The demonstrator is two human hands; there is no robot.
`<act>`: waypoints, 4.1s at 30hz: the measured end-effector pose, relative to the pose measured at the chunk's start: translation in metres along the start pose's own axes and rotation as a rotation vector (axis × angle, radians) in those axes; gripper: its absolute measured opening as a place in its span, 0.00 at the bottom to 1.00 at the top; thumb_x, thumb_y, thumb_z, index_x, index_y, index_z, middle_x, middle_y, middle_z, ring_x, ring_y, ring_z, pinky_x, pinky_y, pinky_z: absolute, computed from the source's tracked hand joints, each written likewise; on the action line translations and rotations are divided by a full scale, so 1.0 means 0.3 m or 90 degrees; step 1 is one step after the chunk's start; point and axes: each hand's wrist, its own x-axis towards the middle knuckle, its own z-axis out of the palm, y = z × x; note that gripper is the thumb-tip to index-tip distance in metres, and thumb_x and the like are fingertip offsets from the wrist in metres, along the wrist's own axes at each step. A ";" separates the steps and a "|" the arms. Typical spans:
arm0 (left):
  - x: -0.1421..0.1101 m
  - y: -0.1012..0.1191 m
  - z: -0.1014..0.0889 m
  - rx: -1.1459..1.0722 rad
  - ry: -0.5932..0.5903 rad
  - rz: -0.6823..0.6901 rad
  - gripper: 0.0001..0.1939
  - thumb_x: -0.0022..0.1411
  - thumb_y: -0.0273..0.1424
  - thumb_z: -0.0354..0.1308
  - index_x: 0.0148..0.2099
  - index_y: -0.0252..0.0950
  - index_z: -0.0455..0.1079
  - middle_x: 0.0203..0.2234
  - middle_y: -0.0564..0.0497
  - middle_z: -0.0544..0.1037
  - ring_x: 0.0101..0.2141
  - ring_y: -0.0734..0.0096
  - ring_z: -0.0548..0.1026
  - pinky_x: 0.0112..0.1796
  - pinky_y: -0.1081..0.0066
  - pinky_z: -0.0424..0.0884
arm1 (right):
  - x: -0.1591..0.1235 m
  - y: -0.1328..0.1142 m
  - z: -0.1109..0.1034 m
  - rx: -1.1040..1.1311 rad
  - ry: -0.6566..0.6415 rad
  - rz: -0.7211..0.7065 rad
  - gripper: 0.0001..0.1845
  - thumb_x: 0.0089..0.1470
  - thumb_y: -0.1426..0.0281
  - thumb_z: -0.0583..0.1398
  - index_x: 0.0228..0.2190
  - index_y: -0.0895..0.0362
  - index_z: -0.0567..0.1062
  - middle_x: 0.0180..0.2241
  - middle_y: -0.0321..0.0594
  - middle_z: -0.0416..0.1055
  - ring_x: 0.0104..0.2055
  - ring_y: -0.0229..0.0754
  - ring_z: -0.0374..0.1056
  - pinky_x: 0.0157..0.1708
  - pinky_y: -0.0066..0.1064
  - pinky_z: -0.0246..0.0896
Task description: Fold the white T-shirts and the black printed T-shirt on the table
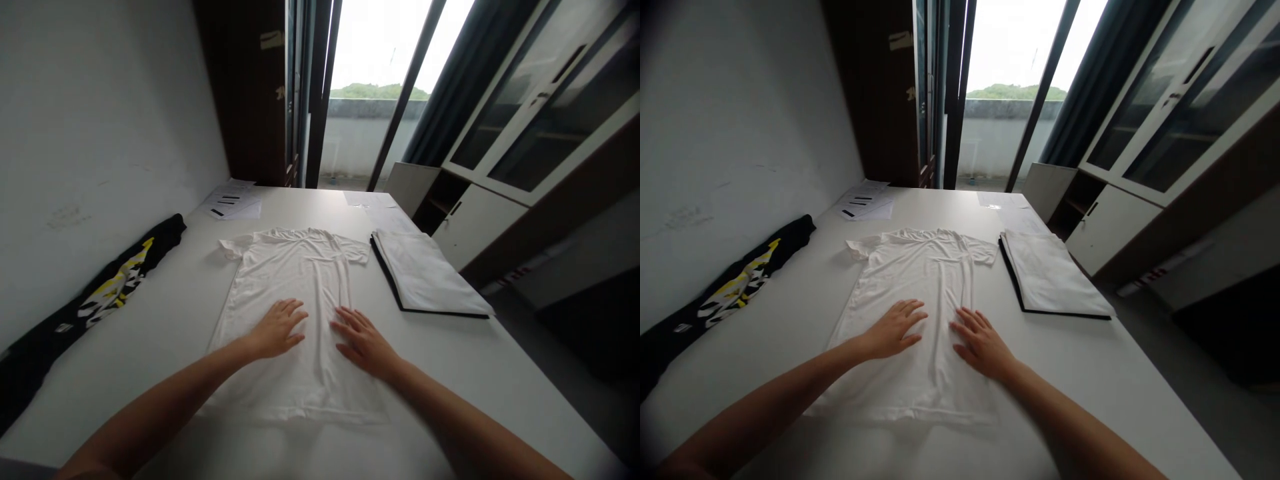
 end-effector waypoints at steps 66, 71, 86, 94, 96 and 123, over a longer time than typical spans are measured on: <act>0.334 -0.859 -0.264 0.225 0.183 -0.390 0.20 0.70 0.32 0.49 0.60 0.33 0.69 0.60 0.42 0.72 0.60 0.56 0.66 0.63 0.61 0.58 | 0.534 0.569 0.051 -0.140 0.175 0.331 0.24 0.71 0.59 0.48 0.55 0.56 0.75 0.59 0.49 0.71 0.62 0.52 0.64 0.64 0.44 0.53; 0.517 -0.812 -0.198 0.204 0.119 -0.304 0.24 0.69 0.38 0.51 0.64 0.40 0.66 0.56 0.44 0.76 0.56 0.56 0.71 0.58 0.61 0.64 | 0.528 0.572 0.045 -0.071 0.228 0.340 0.24 0.70 0.60 0.48 0.55 0.55 0.76 0.57 0.47 0.73 0.59 0.51 0.66 0.62 0.42 0.58; 0.723 -0.875 -0.110 0.160 0.059 -0.330 0.30 0.74 0.43 0.41 0.73 0.41 0.57 0.73 0.43 0.55 0.70 0.50 0.52 0.66 0.43 0.47 | 0.534 0.578 0.048 -0.089 0.187 0.298 0.21 0.70 0.61 0.51 0.54 0.54 0.76 0.57 0.45 0.73 0.60 0.50 0.65 0.63 0.40 0.56; 0.612 -0.851 -0.085 0.185 0.112 -0.352 0.31 0.74 0.44 0.40 0.73 0.39 0.55 0.73 0.43 0.54 0.72 0.53 0.48 0.69 0.49 0.42 | 0.538 0.574 0.052 -0.108 0.156 0.299 0.20 0.69 0.62 0.54 0.55 0.54 0.75 0.59 0.45 0.72 0.61 0.51 0.64 0.63 0.41 0.55; 0.566 -0.864 -0.085 0.191 0.111 -0.380 0.32 0.74 0.46 0.41 0.73 0.37 0.56 0.72 0.40 0.55 0.71 0.51 0.50 0.68 0.48 0.45 | 0.541 0.569 0.054 -0.111 0.155 0.307 0.20 0.68 0.62 0.54 0.55 0.54 0.75 0.59 0.46 0.72 0.61 0.52 0.64 0.63 0.42 0.55; 0.377 -0.520 0.025 0.181 0.185 -0.335 0.29 0.72 0.43 0.48 0.69 0.38 0.63 0.70 0.43 0.60 0.70 0.54 0.55 0.68 0.51 0.48 | 0.558 0.530 0.066 -0.166 0.012 0.330 0.31 0.69 0.52 0.52 0.67 0.50 0.64 0.71 0.45 0.54 0.73 0.52 0.47 0.70 0.53 0.41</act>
